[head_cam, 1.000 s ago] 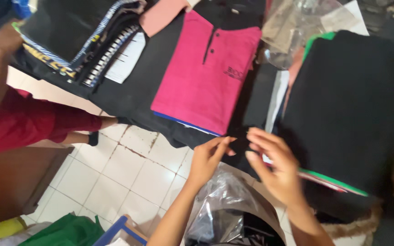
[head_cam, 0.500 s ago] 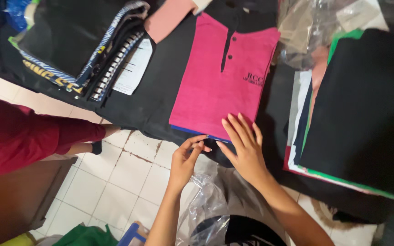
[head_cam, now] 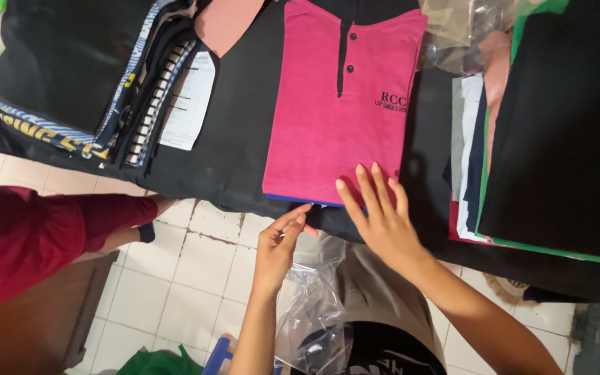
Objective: The person folds and stacks several t-shirts on a table, places a paper document on top, and then wraps the stack in a clear plastic bag. The person smooths the shirts and adjusts the plastic to enclose the bundle.
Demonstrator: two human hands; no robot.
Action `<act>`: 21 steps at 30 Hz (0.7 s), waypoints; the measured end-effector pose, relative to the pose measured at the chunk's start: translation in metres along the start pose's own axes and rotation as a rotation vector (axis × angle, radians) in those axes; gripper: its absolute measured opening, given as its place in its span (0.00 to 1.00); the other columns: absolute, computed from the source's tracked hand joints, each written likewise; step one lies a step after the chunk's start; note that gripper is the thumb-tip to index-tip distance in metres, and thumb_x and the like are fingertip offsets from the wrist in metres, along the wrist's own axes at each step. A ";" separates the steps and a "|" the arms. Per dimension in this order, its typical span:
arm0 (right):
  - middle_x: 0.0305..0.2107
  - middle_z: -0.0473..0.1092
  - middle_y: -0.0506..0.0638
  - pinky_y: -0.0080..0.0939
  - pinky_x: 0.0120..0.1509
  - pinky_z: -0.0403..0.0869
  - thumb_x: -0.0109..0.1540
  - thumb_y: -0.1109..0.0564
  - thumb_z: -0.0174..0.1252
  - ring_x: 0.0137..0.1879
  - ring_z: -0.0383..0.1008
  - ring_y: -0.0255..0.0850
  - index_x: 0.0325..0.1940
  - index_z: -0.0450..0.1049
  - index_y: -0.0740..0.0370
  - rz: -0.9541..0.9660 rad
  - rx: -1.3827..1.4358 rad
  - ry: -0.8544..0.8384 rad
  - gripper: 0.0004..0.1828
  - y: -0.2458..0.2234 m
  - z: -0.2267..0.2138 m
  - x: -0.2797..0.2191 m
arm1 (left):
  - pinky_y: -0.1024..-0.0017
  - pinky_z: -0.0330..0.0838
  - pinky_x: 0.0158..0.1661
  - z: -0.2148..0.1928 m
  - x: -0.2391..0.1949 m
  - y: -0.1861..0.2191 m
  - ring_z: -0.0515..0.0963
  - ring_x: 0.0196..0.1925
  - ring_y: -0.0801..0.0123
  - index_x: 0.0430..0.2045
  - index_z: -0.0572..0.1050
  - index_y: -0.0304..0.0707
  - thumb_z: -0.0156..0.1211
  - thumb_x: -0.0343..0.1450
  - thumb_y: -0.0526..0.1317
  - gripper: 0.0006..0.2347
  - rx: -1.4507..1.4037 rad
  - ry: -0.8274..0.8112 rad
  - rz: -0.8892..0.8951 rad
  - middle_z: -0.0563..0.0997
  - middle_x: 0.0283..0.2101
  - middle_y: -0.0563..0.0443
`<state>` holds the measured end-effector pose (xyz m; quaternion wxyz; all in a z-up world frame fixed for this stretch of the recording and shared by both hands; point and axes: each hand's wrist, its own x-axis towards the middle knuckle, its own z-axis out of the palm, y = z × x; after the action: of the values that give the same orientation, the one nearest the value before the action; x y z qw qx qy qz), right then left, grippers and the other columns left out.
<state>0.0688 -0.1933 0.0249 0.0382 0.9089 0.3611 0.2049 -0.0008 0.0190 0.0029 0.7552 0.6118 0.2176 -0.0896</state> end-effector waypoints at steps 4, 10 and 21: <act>0.63 0.67 0.62 0.60 0.67 0.63 0.60 0.54 0.65 0.68 0.69 0.56 0.71 0.65 0.62 0.018 0.156 0.129 0.35 0.004 0.001 0.005 | 0.83 0.48 0.19 -0.003 0.003 0.003 0.56 0.17 0.89 0.55 0.78 0.32 0.56 0.76 0.38 0.14 -0.005 -0.055 0.103 0.83 0.28 0.55; 0.55 0.74 0.57 0.51 0.65 0.64 0.62 0.56 0.66 0.60 0.76 0.44 0.66 0.67 0.64 0.150 0.534 0.115 0.29 0.042 -0.021 0.022 | 0.82 0.50 0.16 -0.004 0.013 0.021 0.56 0.14 0.86 0.59 0.73 0.33 0.26 0.74 0.67 0.38 0.018 -0.326 0.177 0.85 0.37 0.51; 0.55 0.74 0.52 0.49 0.66 0.65 0.61 0.56 0.66 0.58 0.77 0.45 0.60 0.73 0.60 0.099 0.615 0.138 0.24 0.064 -0.047 0.031 | 0.82 0.60 0.24 -0.027 0.114 0.103 0.73 0.25 0.82 0.54 0.74 0.26 0.46 0.74 0.64 0.33 0.027 -0.321 -0.181 0.77 0.37 0.50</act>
<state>0.1111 -0.2234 0.0921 -0.2733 0.8782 0.3632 0.1490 0.1361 0.0845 0.0399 0.7607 0.5777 0.1473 -0.2567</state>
